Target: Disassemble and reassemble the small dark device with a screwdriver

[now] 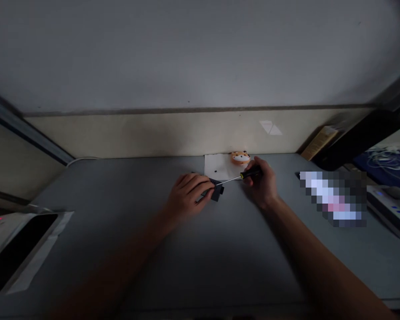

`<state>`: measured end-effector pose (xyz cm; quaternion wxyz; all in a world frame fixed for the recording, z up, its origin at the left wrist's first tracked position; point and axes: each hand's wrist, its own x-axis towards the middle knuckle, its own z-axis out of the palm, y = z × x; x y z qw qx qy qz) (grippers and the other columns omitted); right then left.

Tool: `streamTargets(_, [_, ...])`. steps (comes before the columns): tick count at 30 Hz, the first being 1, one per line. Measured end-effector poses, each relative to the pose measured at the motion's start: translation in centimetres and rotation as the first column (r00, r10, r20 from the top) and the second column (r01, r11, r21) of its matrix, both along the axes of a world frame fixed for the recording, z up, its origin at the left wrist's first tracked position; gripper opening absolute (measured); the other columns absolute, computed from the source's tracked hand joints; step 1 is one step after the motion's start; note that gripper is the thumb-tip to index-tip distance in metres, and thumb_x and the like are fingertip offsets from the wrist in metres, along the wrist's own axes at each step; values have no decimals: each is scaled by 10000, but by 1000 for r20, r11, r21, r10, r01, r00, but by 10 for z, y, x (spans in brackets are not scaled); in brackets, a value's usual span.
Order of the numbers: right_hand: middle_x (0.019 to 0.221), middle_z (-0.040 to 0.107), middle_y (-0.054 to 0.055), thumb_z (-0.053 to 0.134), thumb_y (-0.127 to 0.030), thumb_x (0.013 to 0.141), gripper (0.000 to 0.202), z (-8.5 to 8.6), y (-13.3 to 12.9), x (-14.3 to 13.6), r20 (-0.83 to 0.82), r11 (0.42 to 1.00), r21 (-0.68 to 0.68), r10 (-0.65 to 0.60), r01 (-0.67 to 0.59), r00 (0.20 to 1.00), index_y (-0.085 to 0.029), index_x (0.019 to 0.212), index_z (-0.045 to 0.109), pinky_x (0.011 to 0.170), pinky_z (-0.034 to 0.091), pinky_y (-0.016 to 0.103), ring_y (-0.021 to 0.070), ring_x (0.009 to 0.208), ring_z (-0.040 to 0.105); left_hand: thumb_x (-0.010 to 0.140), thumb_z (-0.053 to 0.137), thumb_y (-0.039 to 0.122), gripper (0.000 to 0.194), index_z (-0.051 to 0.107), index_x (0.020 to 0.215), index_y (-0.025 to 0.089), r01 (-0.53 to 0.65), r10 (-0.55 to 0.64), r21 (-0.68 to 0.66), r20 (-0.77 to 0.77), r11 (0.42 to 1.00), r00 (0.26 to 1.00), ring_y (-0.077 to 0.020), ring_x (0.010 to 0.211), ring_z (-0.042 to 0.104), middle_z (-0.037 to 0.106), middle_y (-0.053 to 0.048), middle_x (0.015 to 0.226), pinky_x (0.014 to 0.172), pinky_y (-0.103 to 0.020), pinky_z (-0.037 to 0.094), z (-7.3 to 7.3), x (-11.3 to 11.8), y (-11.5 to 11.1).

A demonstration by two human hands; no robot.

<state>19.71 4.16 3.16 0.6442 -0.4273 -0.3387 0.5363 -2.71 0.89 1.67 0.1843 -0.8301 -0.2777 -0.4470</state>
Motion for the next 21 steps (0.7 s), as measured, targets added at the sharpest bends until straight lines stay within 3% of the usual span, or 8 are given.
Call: streamTargets(21, [514, 517, -26, 722, -487, 787, 373, -9, 2, 9, -80, 997, 44, 67, -64, 994, -213, 566, 597, 369, 268, 235, 81, 425, 373, 976, 660, 130, 117, 686, 1050, 217, -38, 38, 0, -22, 999, 999, -176, 890, 685, 761, -16, 944, 841, -318, 497, 2, 2, -4])
